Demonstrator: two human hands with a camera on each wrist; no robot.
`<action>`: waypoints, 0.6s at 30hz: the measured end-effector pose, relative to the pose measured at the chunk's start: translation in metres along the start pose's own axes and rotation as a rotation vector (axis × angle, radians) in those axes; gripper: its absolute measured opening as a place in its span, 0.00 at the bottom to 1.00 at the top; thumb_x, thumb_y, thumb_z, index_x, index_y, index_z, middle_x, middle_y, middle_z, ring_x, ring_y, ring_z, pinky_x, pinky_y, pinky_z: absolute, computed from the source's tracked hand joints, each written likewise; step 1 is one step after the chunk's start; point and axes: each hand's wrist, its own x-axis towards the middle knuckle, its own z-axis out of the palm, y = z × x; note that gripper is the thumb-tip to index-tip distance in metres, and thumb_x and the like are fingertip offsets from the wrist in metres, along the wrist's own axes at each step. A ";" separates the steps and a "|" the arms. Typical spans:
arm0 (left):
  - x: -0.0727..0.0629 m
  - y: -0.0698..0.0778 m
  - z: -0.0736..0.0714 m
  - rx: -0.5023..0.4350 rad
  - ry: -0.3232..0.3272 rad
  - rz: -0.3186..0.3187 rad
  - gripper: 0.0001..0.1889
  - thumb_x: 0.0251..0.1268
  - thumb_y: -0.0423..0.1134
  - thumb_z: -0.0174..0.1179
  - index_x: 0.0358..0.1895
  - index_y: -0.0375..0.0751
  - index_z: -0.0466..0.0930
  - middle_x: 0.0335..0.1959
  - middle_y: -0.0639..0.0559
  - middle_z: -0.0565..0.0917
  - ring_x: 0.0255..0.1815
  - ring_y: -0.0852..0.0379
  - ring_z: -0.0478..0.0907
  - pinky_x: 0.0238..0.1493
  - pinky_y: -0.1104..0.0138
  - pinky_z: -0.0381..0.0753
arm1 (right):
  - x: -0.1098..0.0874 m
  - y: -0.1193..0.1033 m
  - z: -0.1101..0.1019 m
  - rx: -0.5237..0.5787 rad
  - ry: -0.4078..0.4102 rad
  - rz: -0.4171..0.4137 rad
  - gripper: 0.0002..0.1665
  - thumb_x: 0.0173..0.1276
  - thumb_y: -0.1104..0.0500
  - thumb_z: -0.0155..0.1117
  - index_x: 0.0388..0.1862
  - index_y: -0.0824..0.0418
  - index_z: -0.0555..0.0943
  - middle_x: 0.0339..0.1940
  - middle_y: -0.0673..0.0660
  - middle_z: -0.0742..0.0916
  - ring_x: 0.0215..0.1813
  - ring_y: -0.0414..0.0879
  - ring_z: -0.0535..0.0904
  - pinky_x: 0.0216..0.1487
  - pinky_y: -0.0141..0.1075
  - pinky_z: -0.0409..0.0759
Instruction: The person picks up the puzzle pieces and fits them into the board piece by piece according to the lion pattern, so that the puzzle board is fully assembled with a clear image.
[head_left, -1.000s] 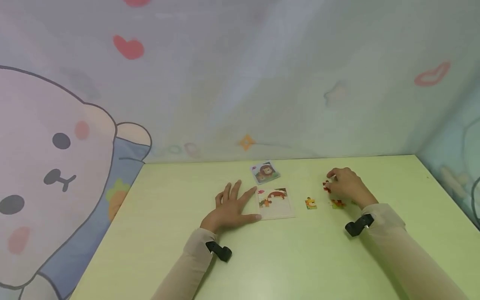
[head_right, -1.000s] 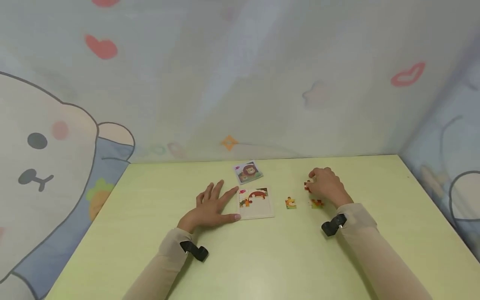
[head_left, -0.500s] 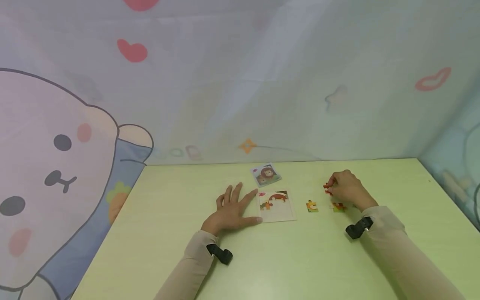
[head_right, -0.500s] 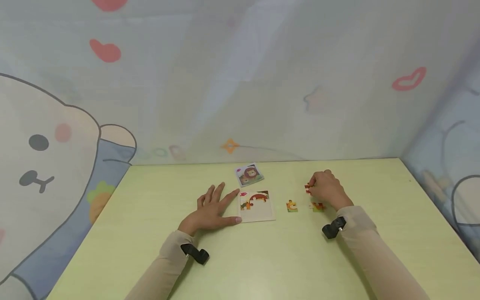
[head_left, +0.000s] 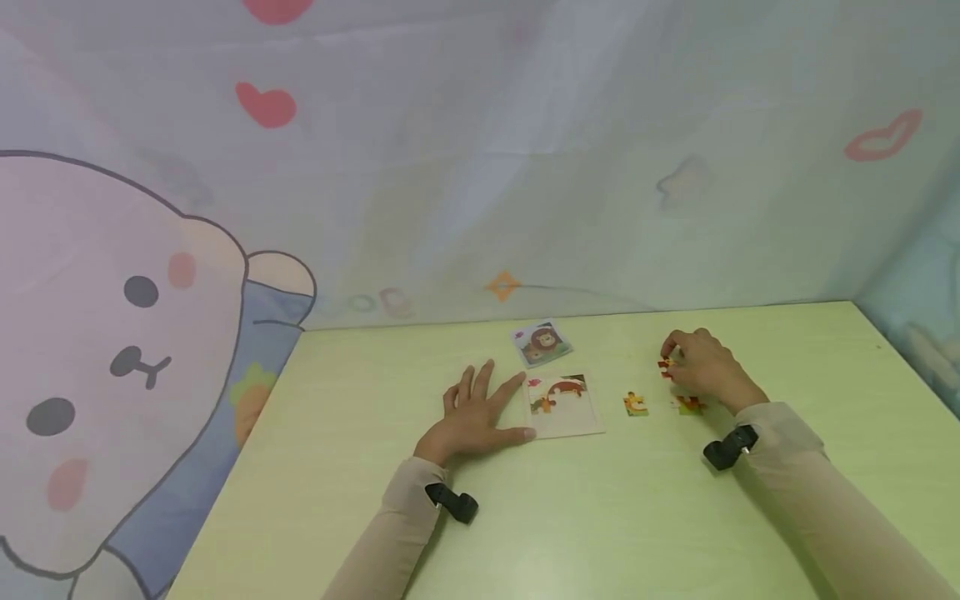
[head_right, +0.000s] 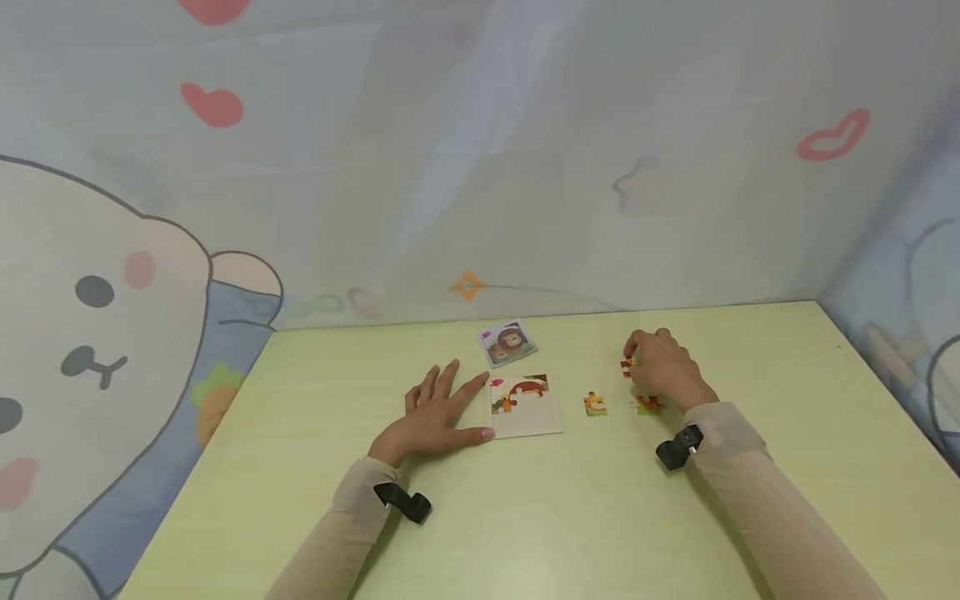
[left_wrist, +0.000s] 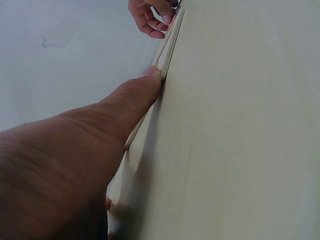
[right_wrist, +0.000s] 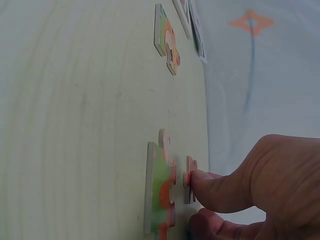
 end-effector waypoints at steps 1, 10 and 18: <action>-0.001 -0.001 0.000 0.002 0.001 -0.001 0.49 0.68 0.75 0.59 0.88 0.77 0.44 0.92 0.43 0.30 0.91 0.30 0.22 0.81 0.31 0.35 | 0.001 -0.001 0.001 0.002 -0.001 0.000 0.18 0.69 0.65 0.60 0.57 0.66 0.80 0.54 0.74 0.78 0.47 0.61 0.72 0.47 0.53 0.73; -0.007 -0.004 -0.002 0.004 -0.006 -0.016 0.49 0.69 0.76 0.57 0.88 0.77 0.42 0.92 0.44 0.28 0.91 0.31 0.22 0.82 0.32 0.34 | 0.003 -0.003 0.007 0.003 -0.015 0.009 0.18 0.71 0.65 0.59 0.58 0.65 0.78 0.54 0.73 0.76 0.47 0.61 0.70 0.47 0.52 0.71; -0.009 -0.004 -0.004 0.022 -0.014 -0.021 0.50 0.69 0.76 0.57 0.88 0.76 0.42 0.92 0.44 0.28 0.91 0.32 0.21 0.83 0.32 0.33 | 0.002 -0.005 0.009 0.007 -0.005 0.004 0.17 0.70 0.65 0.61 0.57 0.67 0.78 0.55 0.76 0.76 0.47 0.63 0.72 0.47 0.55 0.73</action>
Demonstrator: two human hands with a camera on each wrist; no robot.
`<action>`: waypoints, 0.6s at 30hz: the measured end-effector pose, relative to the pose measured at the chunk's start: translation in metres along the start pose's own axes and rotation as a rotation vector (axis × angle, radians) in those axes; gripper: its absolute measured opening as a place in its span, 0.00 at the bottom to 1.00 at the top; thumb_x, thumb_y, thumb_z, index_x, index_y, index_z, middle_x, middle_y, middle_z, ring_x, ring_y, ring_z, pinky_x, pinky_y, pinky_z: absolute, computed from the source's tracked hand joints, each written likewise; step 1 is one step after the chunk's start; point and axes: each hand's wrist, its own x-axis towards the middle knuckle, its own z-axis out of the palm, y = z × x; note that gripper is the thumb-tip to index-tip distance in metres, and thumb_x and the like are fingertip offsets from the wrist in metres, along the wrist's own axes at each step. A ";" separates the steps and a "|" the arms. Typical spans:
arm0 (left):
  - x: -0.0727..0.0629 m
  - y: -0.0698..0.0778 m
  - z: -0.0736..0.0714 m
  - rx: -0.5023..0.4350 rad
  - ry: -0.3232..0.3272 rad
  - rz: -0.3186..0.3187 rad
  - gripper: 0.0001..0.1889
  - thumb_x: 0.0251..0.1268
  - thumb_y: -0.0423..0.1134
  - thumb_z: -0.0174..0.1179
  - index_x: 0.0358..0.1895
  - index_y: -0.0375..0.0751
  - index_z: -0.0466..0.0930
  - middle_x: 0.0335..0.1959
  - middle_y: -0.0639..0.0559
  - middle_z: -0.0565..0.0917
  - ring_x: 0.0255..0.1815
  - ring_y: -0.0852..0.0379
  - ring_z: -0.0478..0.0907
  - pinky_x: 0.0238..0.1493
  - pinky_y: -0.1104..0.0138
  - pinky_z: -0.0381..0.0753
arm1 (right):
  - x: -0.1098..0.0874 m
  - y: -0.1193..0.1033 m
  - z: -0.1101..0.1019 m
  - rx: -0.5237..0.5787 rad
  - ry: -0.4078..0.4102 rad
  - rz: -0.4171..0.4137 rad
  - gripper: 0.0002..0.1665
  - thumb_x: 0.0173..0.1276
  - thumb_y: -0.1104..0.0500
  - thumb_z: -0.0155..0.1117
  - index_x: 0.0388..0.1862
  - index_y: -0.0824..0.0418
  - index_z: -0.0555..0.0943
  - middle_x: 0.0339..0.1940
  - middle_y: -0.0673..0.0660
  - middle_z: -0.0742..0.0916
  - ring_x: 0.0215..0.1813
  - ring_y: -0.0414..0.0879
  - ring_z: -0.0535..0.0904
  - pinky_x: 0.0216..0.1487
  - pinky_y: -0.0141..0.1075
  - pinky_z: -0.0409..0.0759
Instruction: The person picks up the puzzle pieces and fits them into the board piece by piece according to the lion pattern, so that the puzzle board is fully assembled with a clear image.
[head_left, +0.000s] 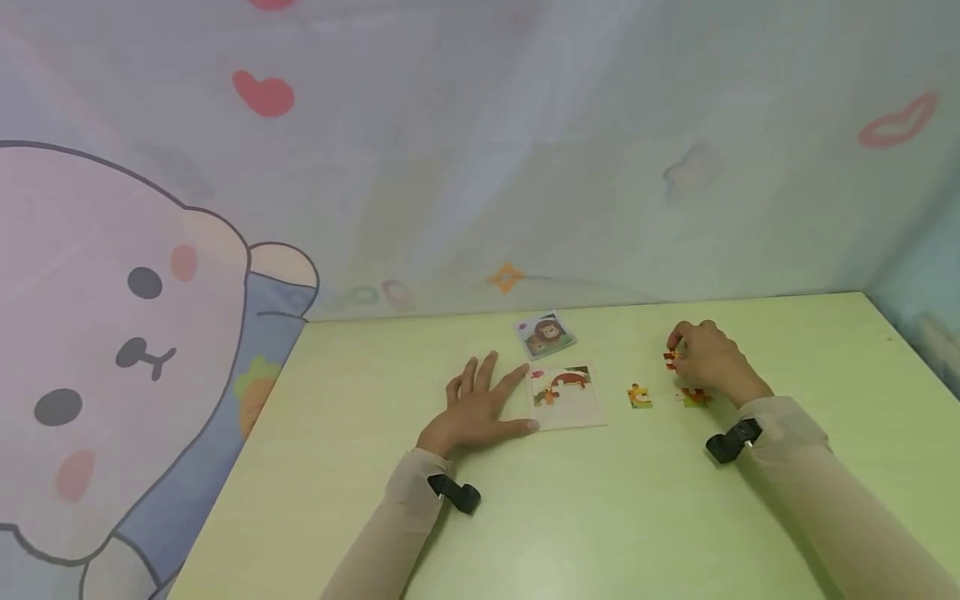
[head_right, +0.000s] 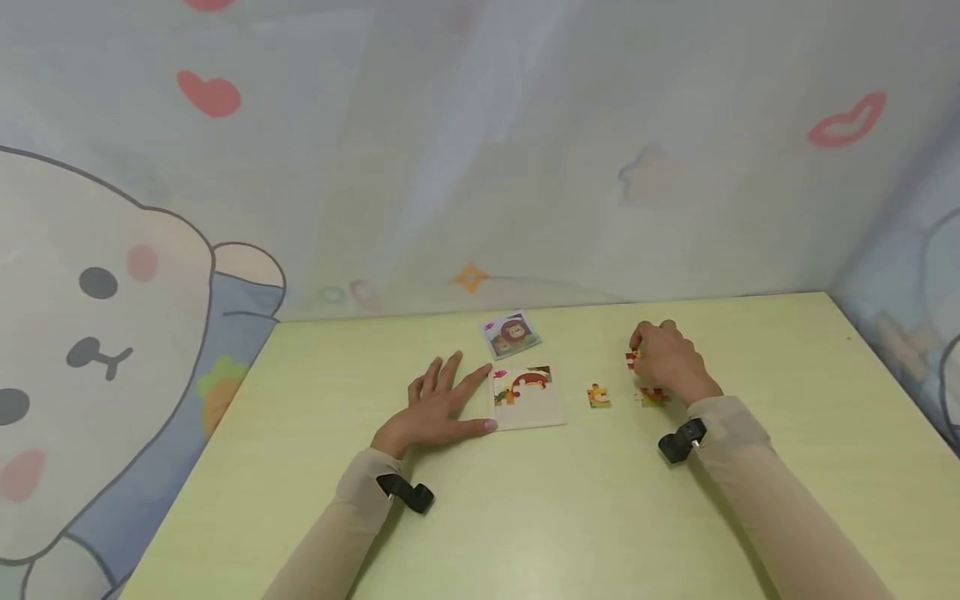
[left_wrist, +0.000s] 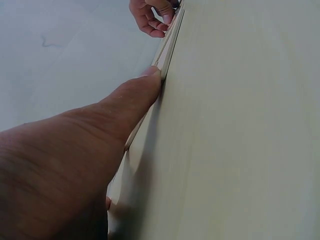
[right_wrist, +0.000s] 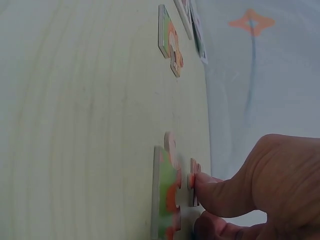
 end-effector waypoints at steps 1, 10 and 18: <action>0.001 0.002 -0.001 0.001 0.004 0.004 0.50 0.69 0.77 0.57 0.88 0.75 0.43 0.92 0.43 0.29 0.91 0.32 0.22 0.83 0.32 0.34 | 0.001 0.001 -0.002 -0.001 0.002 0.005 0.17 0.70 0.65 0.61 0.56 0.67 0.77 0.55 0.76 0.76 0.47 0.63 0.72 0.47 0.55 0.73; -0.003 0.003 -0.003 0.001 -0.009 0.021 0.49 0.70 0.76 0.58 0.89 0.71 0.46 0.92 0.40 0.32 0.91 0.31 0.24 0.83 0.32 0.34 | -0.002 0.007 0.010 0.051 0.033 0.026 0.18 0.66 0.66 0.63 0.55 0.68 0.76 0.51 0.73 0.80 0.45 0.61 0.74 0.47 0.53 0.74; -0.006 0.003 0.006 0.001 -0.030 0.067 0.50 0.69 0.77 0.57 0.89 0.68 0.48 0.91 0.37 0.35 0.90 0.27 0.27 0.81 0.31 0.38 | -0.022 0.009 0.021 0.095 0.059 0.076 0.16 0.67 0.66 0.67 0.51 0.65 0.74 0.53 0.73 0.86 0.46 0.61 0.82 0.47 0.53 0.80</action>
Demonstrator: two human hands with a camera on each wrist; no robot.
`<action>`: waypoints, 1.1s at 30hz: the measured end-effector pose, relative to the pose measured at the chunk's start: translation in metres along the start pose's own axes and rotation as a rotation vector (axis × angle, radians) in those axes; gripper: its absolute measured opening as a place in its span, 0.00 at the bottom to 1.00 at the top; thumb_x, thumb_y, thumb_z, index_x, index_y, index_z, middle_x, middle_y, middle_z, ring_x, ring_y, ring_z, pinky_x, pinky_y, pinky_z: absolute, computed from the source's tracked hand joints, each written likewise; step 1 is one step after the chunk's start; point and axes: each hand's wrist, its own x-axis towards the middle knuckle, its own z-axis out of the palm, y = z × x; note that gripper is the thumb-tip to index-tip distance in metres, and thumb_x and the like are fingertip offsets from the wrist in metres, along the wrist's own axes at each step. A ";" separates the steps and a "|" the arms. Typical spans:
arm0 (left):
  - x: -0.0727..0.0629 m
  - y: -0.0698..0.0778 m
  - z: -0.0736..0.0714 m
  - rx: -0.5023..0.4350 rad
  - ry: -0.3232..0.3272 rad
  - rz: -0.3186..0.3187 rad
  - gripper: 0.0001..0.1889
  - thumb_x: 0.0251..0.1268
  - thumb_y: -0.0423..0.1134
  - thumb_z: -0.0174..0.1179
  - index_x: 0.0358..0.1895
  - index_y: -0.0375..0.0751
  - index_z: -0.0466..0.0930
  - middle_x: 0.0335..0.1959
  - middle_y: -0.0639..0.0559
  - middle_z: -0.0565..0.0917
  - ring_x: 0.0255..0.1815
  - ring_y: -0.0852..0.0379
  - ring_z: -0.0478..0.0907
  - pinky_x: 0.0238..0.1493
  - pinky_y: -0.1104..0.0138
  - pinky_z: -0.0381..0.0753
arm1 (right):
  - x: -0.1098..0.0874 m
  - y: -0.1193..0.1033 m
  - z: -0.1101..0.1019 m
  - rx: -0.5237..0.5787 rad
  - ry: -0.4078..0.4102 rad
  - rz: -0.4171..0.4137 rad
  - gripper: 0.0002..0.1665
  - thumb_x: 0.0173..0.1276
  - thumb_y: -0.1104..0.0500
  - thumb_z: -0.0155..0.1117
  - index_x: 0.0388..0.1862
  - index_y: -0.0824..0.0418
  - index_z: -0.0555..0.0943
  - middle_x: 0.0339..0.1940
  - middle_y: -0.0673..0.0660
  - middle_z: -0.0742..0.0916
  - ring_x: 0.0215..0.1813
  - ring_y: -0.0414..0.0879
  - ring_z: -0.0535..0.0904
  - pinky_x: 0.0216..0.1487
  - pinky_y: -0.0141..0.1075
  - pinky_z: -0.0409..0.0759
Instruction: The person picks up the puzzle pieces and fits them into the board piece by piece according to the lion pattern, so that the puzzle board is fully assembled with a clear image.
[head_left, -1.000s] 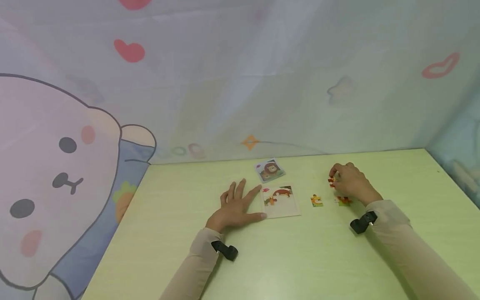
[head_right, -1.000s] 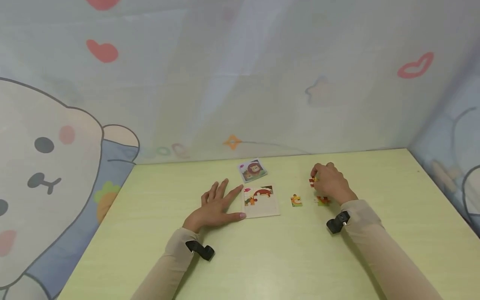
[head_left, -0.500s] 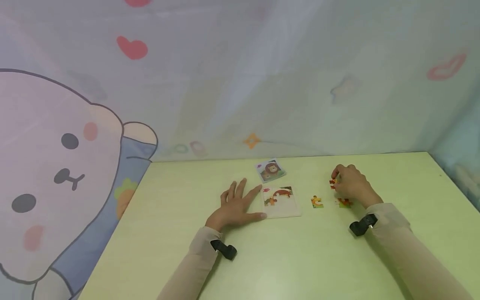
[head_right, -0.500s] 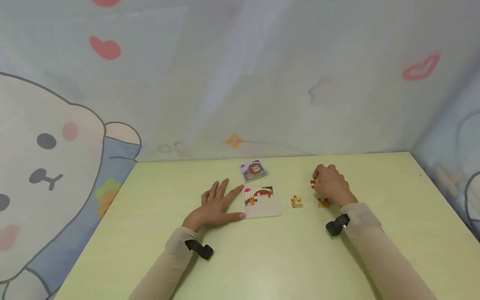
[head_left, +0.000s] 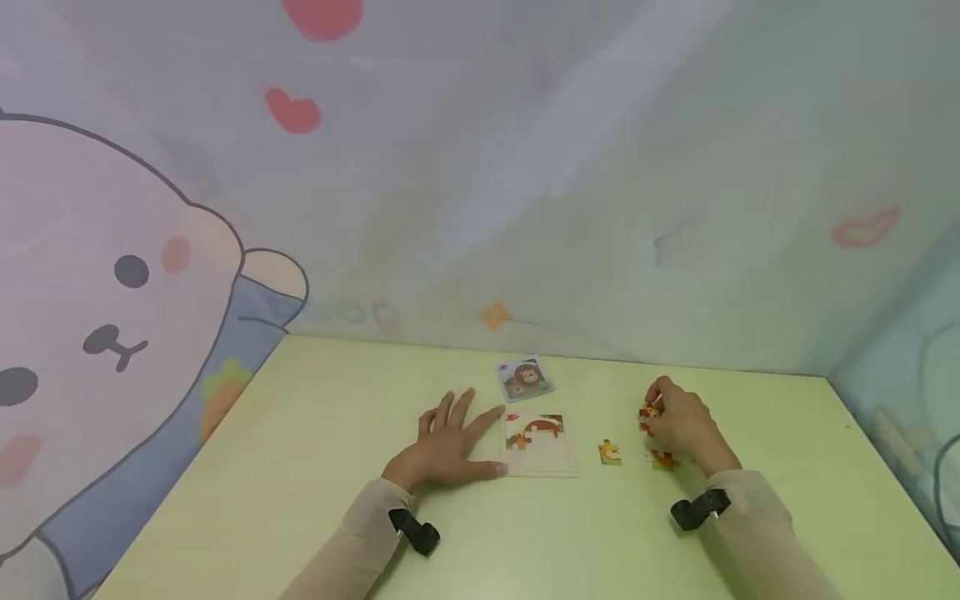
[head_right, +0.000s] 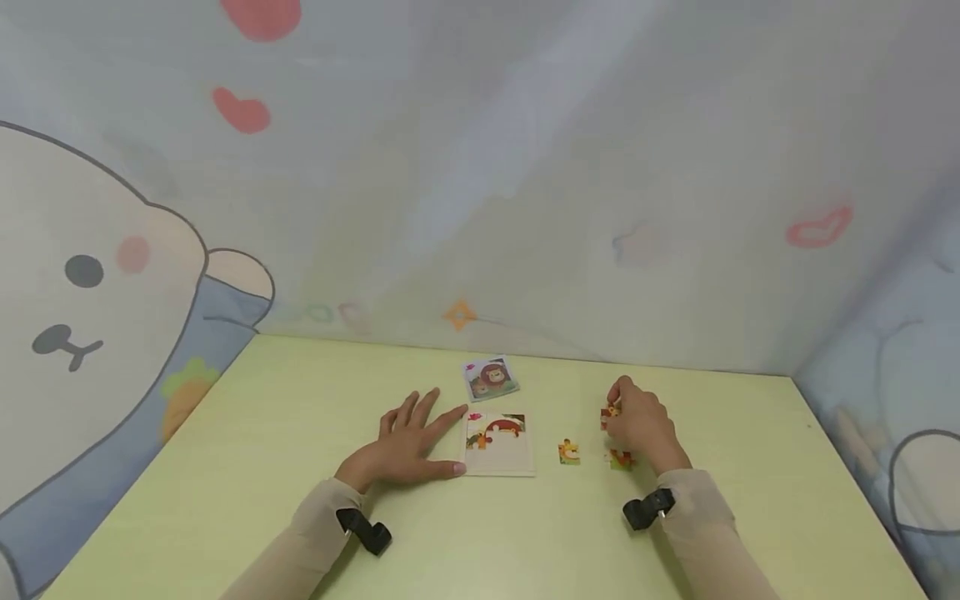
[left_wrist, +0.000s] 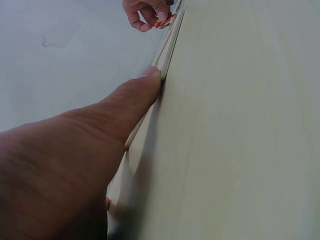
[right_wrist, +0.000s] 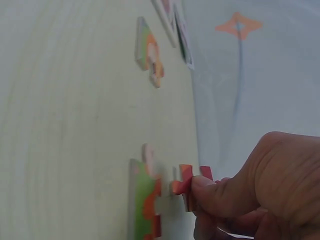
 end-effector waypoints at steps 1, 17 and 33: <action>-0.001 0.000 0.000 -0.004 -0.002 0.005 0.50 0.69 0.78 0.56 0.89 0.68 0.49 0.91 0.36 0.36 0.90 0.26 0.28 0.80 0.30 0.39 | -0.001 0.000 0.000 0.003 0.002 0.002 0.15 0.67 0.66 0.68 0.50 0.64 0.75 0.51 0.72 0.87 0.45 0.60 0.82 0.47 0.52 0.79; 0.020 0.008 -0.005 -0.016 0.040 0.034 0.50 0.70 0.77 0.55 0.89 0.68 0.47 0.91 0.36 0.34 0.90 0.27 0.26 0.81 0.30 0.36 | 0.008 -0.014 -0.025 0.115 0.060 -0.059 0.17 0.74 0.59 0.73 0.56 0.62 0.79 0.44 0.64 0.89 0.43 0.54 0.84 0.40 0.40 0.76; 0.024 0.009 -0.013 -0.030 0.048 0.013 0.49 0.68 0.80 0.54 0.88 0.74 0.46 0.92 0.40 0.32 0.91 0.30 0.24 0.82 0.31 0.34 | 0.014 -0.039 -0.016 0.273 0.021 -0.144 0.18 0.74 0.54 0.74 0.59 0.57 0.86 0.33 0.59 0.90 0.33 0.48 0.80 0.30 0.37 0.72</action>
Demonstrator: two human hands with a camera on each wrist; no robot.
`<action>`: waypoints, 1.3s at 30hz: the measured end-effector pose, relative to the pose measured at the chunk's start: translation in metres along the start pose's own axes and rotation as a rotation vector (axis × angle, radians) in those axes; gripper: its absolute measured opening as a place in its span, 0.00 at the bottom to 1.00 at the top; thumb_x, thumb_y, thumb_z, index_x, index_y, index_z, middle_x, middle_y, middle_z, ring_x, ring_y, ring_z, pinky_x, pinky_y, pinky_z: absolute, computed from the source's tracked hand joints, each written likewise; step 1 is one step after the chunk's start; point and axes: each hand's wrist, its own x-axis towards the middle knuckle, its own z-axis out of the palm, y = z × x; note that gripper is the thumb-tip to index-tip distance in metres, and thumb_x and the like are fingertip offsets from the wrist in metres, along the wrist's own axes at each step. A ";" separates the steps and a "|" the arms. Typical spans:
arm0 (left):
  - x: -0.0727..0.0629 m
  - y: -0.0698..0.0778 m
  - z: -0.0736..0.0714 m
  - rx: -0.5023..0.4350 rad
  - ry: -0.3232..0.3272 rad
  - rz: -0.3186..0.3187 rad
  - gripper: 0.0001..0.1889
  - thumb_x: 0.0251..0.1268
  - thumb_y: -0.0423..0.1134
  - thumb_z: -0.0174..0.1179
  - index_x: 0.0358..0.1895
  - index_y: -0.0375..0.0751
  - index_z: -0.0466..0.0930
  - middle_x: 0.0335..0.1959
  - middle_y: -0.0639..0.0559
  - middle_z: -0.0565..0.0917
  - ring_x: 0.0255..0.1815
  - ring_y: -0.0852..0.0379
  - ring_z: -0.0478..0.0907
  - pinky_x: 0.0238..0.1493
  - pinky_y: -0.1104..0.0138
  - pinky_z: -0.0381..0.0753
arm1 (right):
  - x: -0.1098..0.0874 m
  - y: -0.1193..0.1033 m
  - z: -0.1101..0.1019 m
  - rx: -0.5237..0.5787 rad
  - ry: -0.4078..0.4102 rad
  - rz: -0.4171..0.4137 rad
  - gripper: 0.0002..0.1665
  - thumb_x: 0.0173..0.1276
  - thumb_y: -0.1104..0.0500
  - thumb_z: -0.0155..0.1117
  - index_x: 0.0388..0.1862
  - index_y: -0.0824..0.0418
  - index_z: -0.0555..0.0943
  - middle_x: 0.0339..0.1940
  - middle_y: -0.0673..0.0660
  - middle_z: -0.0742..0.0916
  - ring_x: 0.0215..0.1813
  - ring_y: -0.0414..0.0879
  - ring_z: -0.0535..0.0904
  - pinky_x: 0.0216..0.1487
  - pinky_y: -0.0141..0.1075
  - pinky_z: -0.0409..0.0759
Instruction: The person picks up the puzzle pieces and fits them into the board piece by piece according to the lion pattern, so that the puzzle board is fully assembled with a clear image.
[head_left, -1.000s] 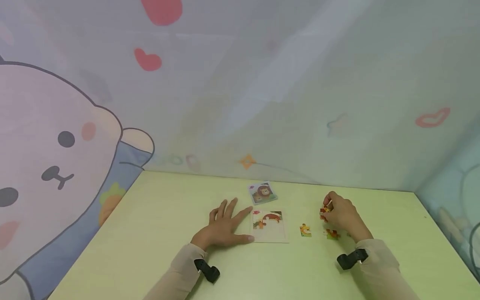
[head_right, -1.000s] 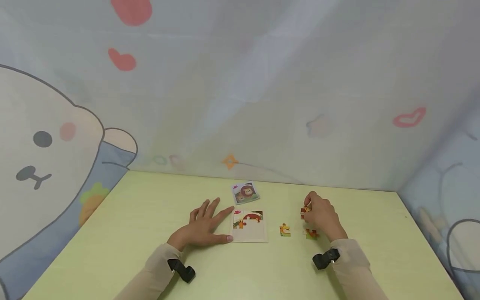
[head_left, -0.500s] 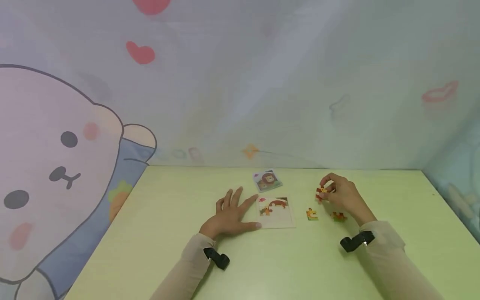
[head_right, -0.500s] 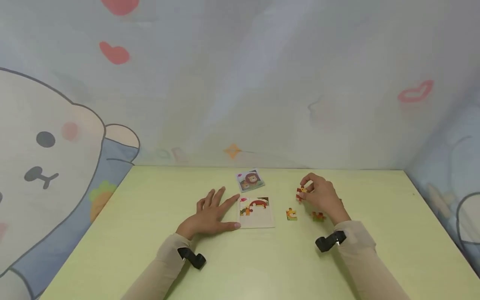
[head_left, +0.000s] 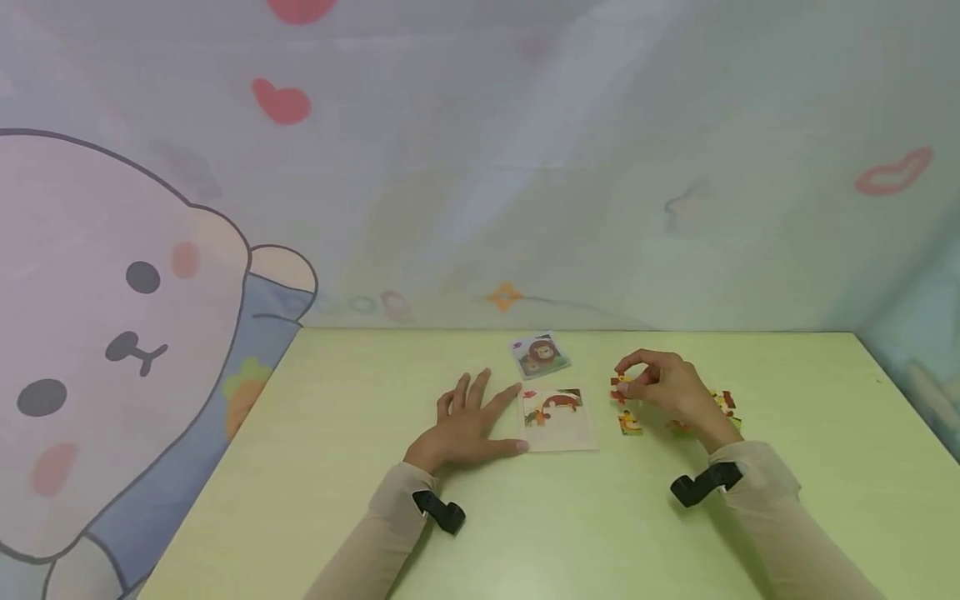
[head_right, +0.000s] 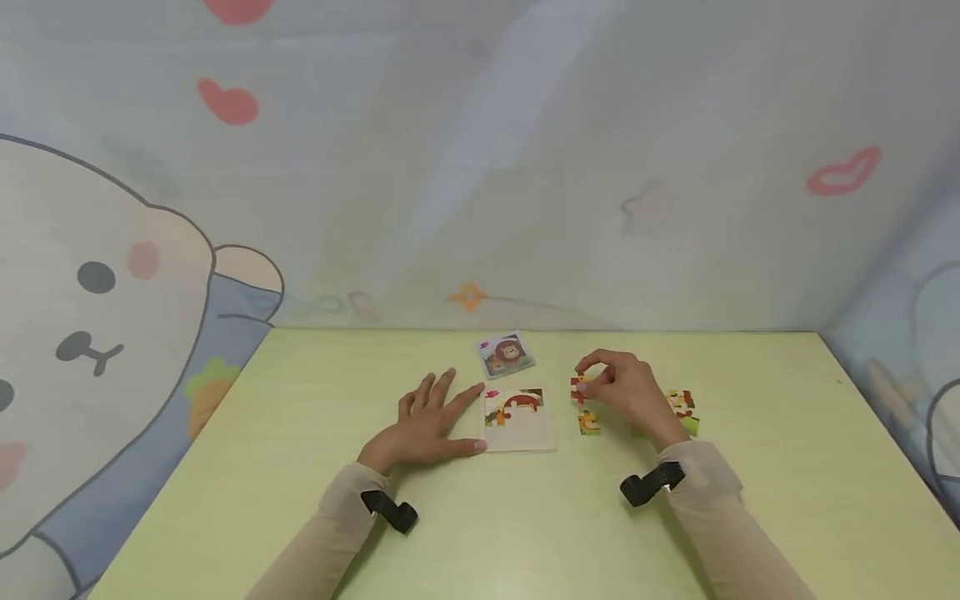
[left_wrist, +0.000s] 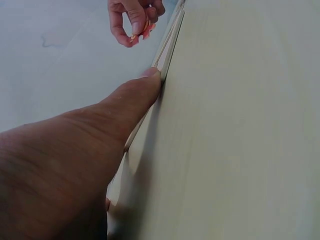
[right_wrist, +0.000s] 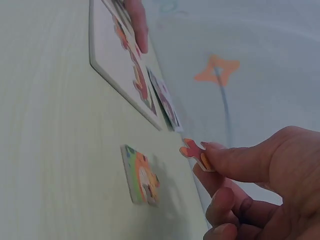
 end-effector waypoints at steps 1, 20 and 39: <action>0.001 0.000 0.000 0.005 0.006 -0.004 0.49 0.68 0.79 0.55 0.88 0.74 0.46 0.92 0.40 0.32 0.91 0.31 0.24 0.82 0.32 0.35 | 0.000 -0.001 0.002 0.009 -0.006 -0.012 0.18 0.74 0.54 0.74 0.59 0.57 0.86 0.31 0.60 0.90 0.31 0.47 0.78 0.30 0.37 0.71; 0.007 -0.001 0.007 0.019 0.002 0.000 0.50 0.68 0.78 0.56 0.88 0.74 0.45 0.92 0.41 0.32 0.91 0.32 0.23 0.82 0.31 0.32 | 0.006 -0.017 0.035 0.094 -0.087 0.005 0.18 0.72 0.62 0.72 0.60 0.58 0.88 0.25 0.59 0.90 0.22 0.42 0.71 0.24 0.34 0.67; 0.005 0.005 0.003 0.034 -0.013 -0.015 0.50 0.68 0.79 0.55 0.88 0.72 0.47 0.92 0.39 0.34 0.91 0.30 0.26 0.82 0.32 0.35 | 0.013 -0.027 0.060 0.012 -0.119 -0.059 0.15 0.68 0.59 0.75 0.53 0.55 0.94 0.19 0.47 0.82 0.26 0.41 0.67 0.27 0.31 0.65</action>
